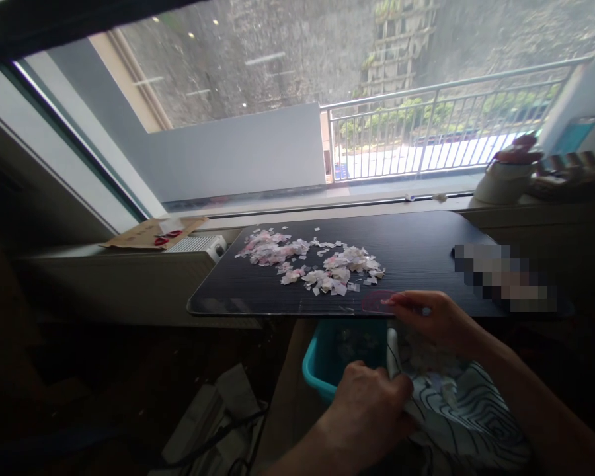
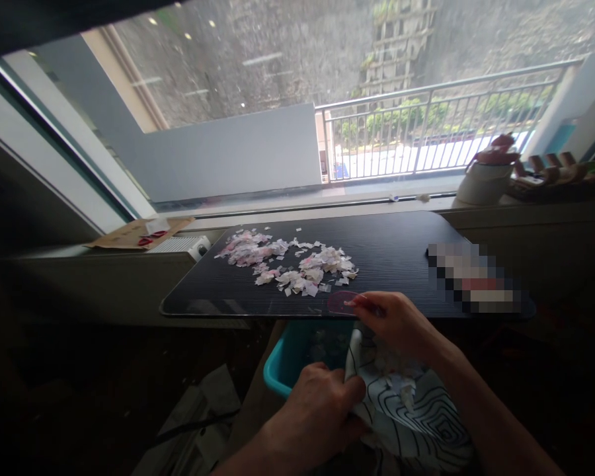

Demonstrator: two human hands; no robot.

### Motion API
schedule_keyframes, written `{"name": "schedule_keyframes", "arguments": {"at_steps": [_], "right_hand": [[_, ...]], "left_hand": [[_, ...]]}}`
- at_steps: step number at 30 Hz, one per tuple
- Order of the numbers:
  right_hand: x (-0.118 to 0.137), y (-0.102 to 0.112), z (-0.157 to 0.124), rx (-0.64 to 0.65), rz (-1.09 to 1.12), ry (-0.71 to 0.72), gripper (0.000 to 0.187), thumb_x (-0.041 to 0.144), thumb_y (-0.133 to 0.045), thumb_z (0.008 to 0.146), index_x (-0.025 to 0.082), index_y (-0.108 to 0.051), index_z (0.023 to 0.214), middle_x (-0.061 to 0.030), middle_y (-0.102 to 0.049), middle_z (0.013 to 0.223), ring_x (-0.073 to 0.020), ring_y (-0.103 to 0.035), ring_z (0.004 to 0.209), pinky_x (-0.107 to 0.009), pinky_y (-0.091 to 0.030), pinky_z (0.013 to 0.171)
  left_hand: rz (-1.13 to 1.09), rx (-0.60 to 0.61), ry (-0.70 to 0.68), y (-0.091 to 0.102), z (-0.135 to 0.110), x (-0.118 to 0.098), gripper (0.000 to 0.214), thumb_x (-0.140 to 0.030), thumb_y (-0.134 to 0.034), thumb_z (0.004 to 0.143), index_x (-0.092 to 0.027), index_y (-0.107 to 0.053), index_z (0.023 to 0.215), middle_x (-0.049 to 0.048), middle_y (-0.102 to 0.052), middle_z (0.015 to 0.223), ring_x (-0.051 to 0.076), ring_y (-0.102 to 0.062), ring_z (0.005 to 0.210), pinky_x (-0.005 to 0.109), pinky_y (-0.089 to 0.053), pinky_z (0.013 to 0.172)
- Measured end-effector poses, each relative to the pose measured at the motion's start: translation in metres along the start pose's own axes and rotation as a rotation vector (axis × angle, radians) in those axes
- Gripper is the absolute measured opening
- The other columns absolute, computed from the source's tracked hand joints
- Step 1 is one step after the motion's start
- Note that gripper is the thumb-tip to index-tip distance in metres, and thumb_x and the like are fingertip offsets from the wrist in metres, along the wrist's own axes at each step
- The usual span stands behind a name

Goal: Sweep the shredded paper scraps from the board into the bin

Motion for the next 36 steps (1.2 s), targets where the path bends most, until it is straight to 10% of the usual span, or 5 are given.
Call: {"name": "schedule_keyframes", "arguments": {"at_steps": [14,36], "right_hand": [[0.005,-0.007,0.027,-0.039,-0.121,0.011,0.032,0.042,-0.052,0.083,0.021,-0.074,0.093,-0.0007,-0.072,0.072,-0.0152,-0.061,0.061,-0.024,-0.045,0.058],[0.005,0.003,0.018,-0.041,-0.113,-0.132,0.021,0.035,-0.055,0.078,0.022,-0.071,0.084,-0.0003,-0.073,0.079,-0.0171,-0.065,0.071,-0.026,-0.046,0.065]], "left_hand": [[0.022,0.059,0.182,0.0,-0.043,0.038,0.015,-0.032,-0.064,0.078,-0.021,-0.057,0.085,0.0008,-0.066,0.079,0.022,-0.064,0.074,0.031,-0.045,0.069],[-0.01,0.07,0.012,-0.002,-0.028,0.009,0.022,-0.04,-0.064,0.079,-0.021,-0.056,0.086,0.0001,-0.067,0.077,0.022,-0.065,0.072,0.03,-0.044,0.068]]}}
Point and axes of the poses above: each hand's wrist, its own z-axis towards the middle knuckle, its own y-axis out of the back of the hand, x = y × z, the point moved 4 cm from there along z, towards the middle knuckle
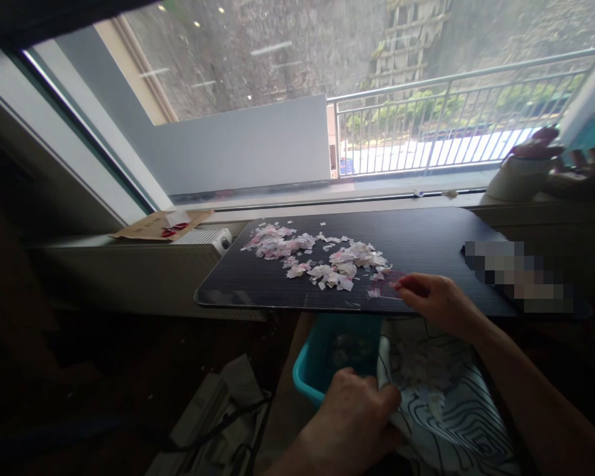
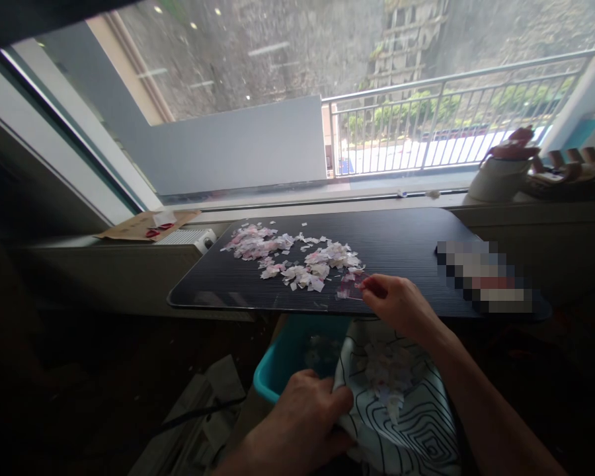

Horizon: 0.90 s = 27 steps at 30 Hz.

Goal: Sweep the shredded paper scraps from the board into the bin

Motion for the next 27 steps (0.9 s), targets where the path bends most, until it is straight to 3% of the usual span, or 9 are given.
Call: {"name": "schedule_keyframes", "arguments": {"at_steps": [3,7,12,16,21,27], "right_hand": [[0.001,-0.005,-0.001,0.076,0.031,0.015,0.02,0.034,-0.054,0.079,0.022,-0.069,0.08,0.0008,-0.072,0.076,-0.0162,-0.064,0.07,-0.025,-0.045,0.064],[-0.005,-0.003,0.0,0.025,0.048,-0.014,0.021,0.036,-0.055,0.079,0.022,-0.069,0.084,0.0006,-0.071,0.077,-0.0164,-0.063,0.07,-0.026,-0.045,0.064],[-0.01,-0.007,0.001,0.105,0.079,0.005,0.024,0.04,-0.054,0.081,0.021,-0.069,0.082,-0.0007,-0.072,0.077,-0.017,-0.063,0.07,-0.026,-0.046,0.063],[-0.009,-0.009,-0.001,0.067,0.097,0.006,0.026,0.04,-0.055,0.081,0.021,-0.07,0.09,-0.0023,-0.073,0.084,-0.0182,-0.065,0.075,-0.028,-0.047,0.07],[-0.004,-0.012,-0.011,0.18,0.15,0.063,0.03,0.044,-0.054,0.083,0.02,-0.071,0.088,-0.0025,-0.072,0.083,-0.0176,-0.064,0.073,-0.026,-0.049,0.066],[-0.004,-0.009,-0.016,0.142,0.15,0.041,0.028,0.042,-0.055,0.082,0.019,-0.071,0.086,-0.0027,-0.072,0.08,-0.0175,-0.064,0.072,-0.026,-0.049,0.067]], "left_hand": [[0.021,-0.021,-0.021,0.0,0.002,-0.002,0.024,-0.043,-0.062,0.08,-0.021,-0.056,0.086,0.0007,-0.066,0.075,0.022,-0.065,0.07,0.03,-0.045,0.066],[0.045,-0.037,-0.051,-0.002,0.006,-0.004,0.023,-0.042,-0.063,0.079,-0.021,-0.057,0.086,0.0012,-0.067,0.074,0.022,-0.065,0.067,0.03,-0.044,0.063],[0.048,-0.047,-0.078,-0.001,0.012,-0.007,0.023,-0.043,-0.063,0.078,-0.021,-0.058,0.085,0.0013,-0.066,0.071,0.022,-0.065,0.065,0.03,-0.045,0.063],[0.052,-0.049,-0.093,0.001,0.015,-0.009,0.022,-0.042,-0.063,0.078,-0.021,-0.058,0.084,0.0012,-0.066,0.07,0.022,-0.065,0.064,0.03,-0.045,0.062],[0.053,-0.055,-0.1,0.002,0.015,-0.01,0.024,-0.044,-0.061,0.079,-0.021,-0.058,0.085,0.0014,-0.067,0.07,0.022,-0.065,0.064,0.031,-0.046,0.063],[0.05,-0.048,-0.088,0.0,0.017,-0.01,0.025,-0.045,-0.062,0.078,-0.022,-0.058,0.085,0.0011,-0.067,0.07,0.023,-0.065,0.064,0.031,-0.045,0.062]]}}
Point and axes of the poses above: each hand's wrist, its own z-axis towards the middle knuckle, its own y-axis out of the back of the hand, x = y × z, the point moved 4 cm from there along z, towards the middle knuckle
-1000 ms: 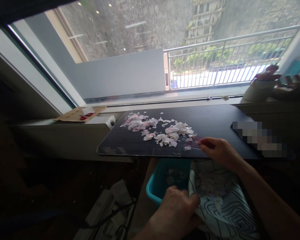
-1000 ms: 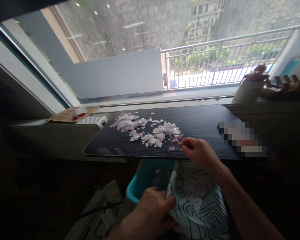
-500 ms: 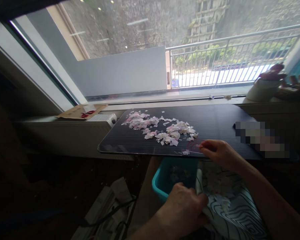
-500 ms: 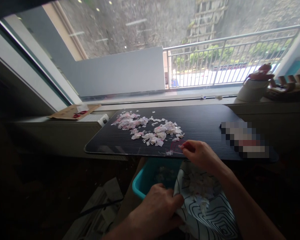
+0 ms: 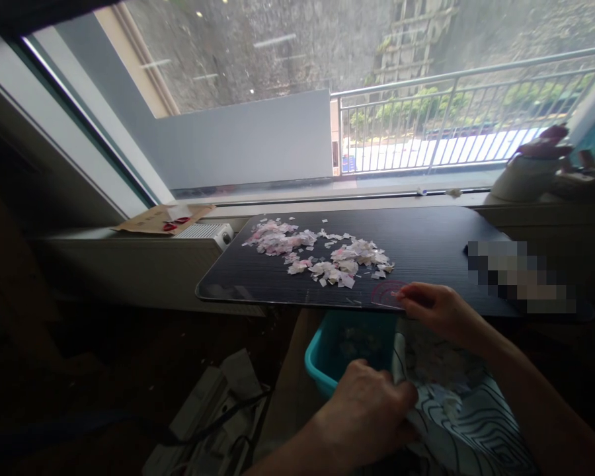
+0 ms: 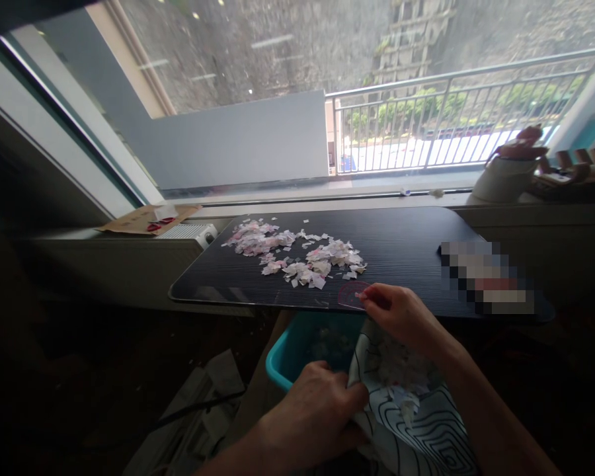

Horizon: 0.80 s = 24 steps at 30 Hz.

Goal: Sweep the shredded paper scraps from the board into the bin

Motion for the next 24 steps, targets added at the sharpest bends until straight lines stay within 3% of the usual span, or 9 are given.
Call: {"name": "schedule_keyframes", "arguments": {"at_steps": [4,8,11,14,19,24], "right_hand": [[0.004,0.001,-0.002,0.069,0.028,0.032,0.027,0.04,-0.055,0.082,0.019,-0.071,0.087,-0.0035,-0.073,0.083,-0.0173,-0.064,0.072,-0.025,-0.049,0.065],[-0.014,0.02,0.011,-0.168,0.016,-0.007,0.035,0.042,-0.056,0.08,0.017,-0.068,0.101,-0.004,-0.069,0.071,-0.0167,-0.061,0.063,-0.026,-0.048,0.058],[-0.027,0.028,0.026,-0.277,-0.016,-0.021,0.038,0.043,-0.055,0.08,0.016,-0.067,0.104,-0.003,-0.066,0.064,-0.0164,-0.059,0.059,-0.027,-0.046,0.055],[-0.023,0.024,0.033,-0.314,-0.118,-0.024,0.037,0.04,-0.055,0.079,0.017,-0.068,0.103,-0.0016,-0.065,0.064,-0.0155,-0.058,0.058,-0.027,-0.044,0.057],[-0.006,0.012,0.028,-0.186,-0.148,0.013,0.031,0.038,-0.053,0.08,0.019,-0.069,0.098,-0.0005,-0.066,0.066,-0.0141,-0.057,0.058,-0.025,-0.043,0.057],[-0.008,0.022,0.023,-0.318,-0.224,-0.016,0.034,0.039,-0.054,0.079,0.018,-0.069,0.101,-0.0009,-0.064,0.064,-0.0138,-0.055,0.055,-0.025,-0.041,0.055]], "left_hand": [[-0.005,0.009,0.013,0.004,-0.001,0.003,0.025,-0.045,-0.062,0.079,-0.021,-0.058,0.086,0.0012,-0.067,0.071,0.022,-0.065,0.066,0.031,-0.045,0.064],[-0.019,0.005,0.068,0.014,-0.013,0.016,0.022,-0.041,-0.064,0.079,-0.022,-0.057,0.086,0.0003,-0.067,0.074,0.021,-0.065,0.069,0.029,-0.044,0.067],[-0.017,0.007,0.153,0.015,-0.027,0.031,0.018,-0.036,-0.064,0.079,-0.022,-0.056,0.084,-0.0006,-0.065,0.075,0.019,-0.063,0.07,0.029,-0.043,0.068],[-0.006,0.013,0.238,0.008,-0.041,0.041,0.013,-0.029,-0.065,0.078,-0.021,-0.055,0.082,-0.0009,-0.064,0.075,0.019,-0.062,0.07,0.029,-0.042,0.069],[-0.026,0.051,0.276,-0.013,-0.053,0.043,0.013,-0.027,-0.065,0.076,-0.022,-0.055,0.083,-0.0008,-0.064,0.079,0.02,-0.061,0.073,0.029,-0.043,0.068],[-0.024,0.052,0.297,-0.017,-0.055,0.042,0.013,-0.025,-0.064,0.075,-0.023,-0.055,0.084,-0.0008,-0.064,0.081,0.021,-0.061,0.075,0.029,-0.043,0.069]]}}
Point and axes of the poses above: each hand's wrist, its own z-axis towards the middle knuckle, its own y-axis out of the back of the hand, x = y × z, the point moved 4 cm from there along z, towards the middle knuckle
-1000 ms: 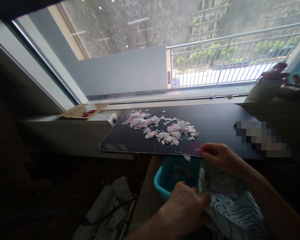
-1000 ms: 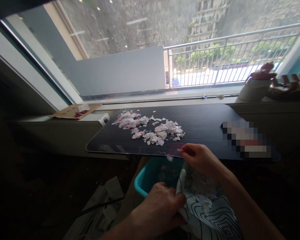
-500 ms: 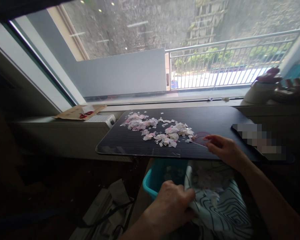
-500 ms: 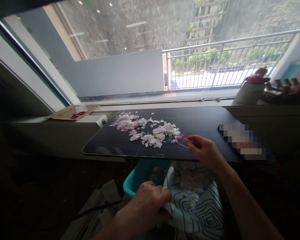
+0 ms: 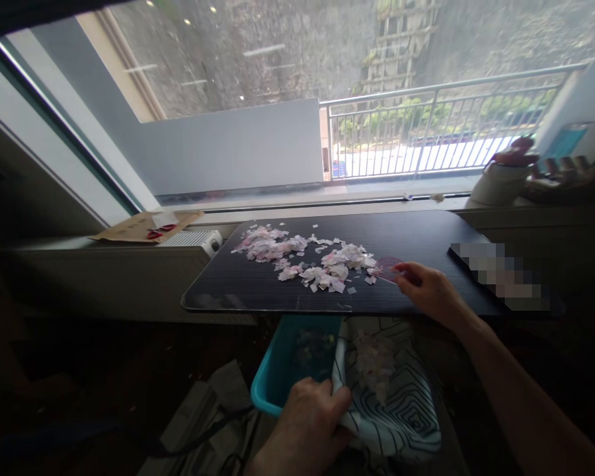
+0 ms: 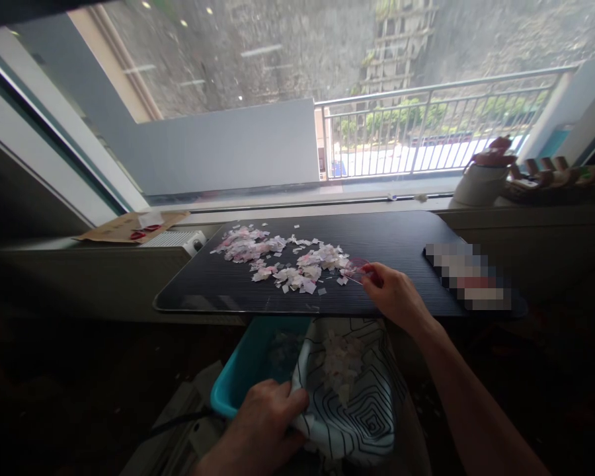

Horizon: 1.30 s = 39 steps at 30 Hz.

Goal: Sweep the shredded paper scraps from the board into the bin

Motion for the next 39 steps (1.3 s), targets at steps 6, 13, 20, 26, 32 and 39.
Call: {"name": "schedule_keyframes", "arguments": {"at_steps": [6,13,20,26,32,39], "right_hand": [[0.001,-0.003,-0.005,0.11,0.039,0.022,0.031,0.038,-0.053,0.079,0.019,-0.07,0.098,-0.0007,-0.066,0.066,-0.0136,-0.056,0.057,-0.025,-0.042,0.055],[-0.007,0.004,-0.011,0.103,0.032,-0.016,0.03,0.036,-0.053,0.078,0.019,-0.07,0.096,-0.0011,-0.067,0.068,-0.0147,-0.058,0.059,-0.026,-0.044,0.057],[-0.006,-0.002,-0.012,0.129,0.103,-0.022,0.031,0.037,-0.054,0.079,0.019,-0.069,0.1,-0.0016,-0.069,0.071,-0.0154,-0.06,0.062,-0.026,-0.045,0.058],[-0.001,-0.001,-0.019,0.172,0.084,-0.015,0.025,0.031,-0.054,0.077,0.02,-0.07,0.091,-0.0019,-0.072,0.077,-0.0162,-0.063,0.065,-0.027,-0.047,0.062],[0.011,0.014,-0.037,0.307,0.143,-0.011,0.024,0.032,-0.051,0.079,0.021,-0.07,0.087,-0.0004,-0.071,0.076,-0.0156,-0.062,0.064,-0.025,-0.045,0.058],[0.005,0.002,-0.015,0.179,0.164,-0.022,0.033,0.039,-0.054,0.08,0.018,-0.069,0.1,-0.0011,-0.067,0.069,-0.0152,-0.058,0.06,-0.026,-0.044,0.057]], "left_hand": [[-0.007,0.031,0.013,0.0,-0.001,0.0,0.013,-0.023,-0.063,0.074,-0.022,-0.056,0.084,0.0,-0.064,0.084,0.021,-0.061,0.077,0.029,-0.043,0.069],[0.008,0.021,0.019,-0.002,0.0,0.001,0.013,-0.023,-0.063,0.074,-0.022,-0.056,0.085,0.0002,-0.063,0.083,0.02,-0.06,0.076,0.029,-0.043,0.068],[0.004,0.005,0.023,-0.001,-0.001,0.001,0.012,-0.023,-0.062,0.074,-0.022,-0.057,0.084,0.0008,-0.064,0.081,0.02,-0.06,0.075,0.028,-0.041,0.068],[-0.032,-0.025,0.062,0.007,0.0,0.006,0.011,-0.023,-0.06,0.075,-0.022,-0.058,0.086,0.0009,-0.064,0.082,0.019,-0.059,0.075,0.029,-0.04,0.069],[-0.102,-0.061,0.102,0.022,0.001,0.008,0.011,-0.026,-0.062,0.074,-0.024,-0.058,0.085,-0.0019,-0.064,0.078,0.019,-0.059,0.074,0.029,-0.038,0.069],[-0.092,-0.066,0.094,0.021,0.002,0.007,0.01,-0.026,-0.062,0.075,-0.024,-0.058,0.084,-0.0025,-0.064,0.078,0.018,-0.059,0.072,0.029,-0.037,0.068]]}}
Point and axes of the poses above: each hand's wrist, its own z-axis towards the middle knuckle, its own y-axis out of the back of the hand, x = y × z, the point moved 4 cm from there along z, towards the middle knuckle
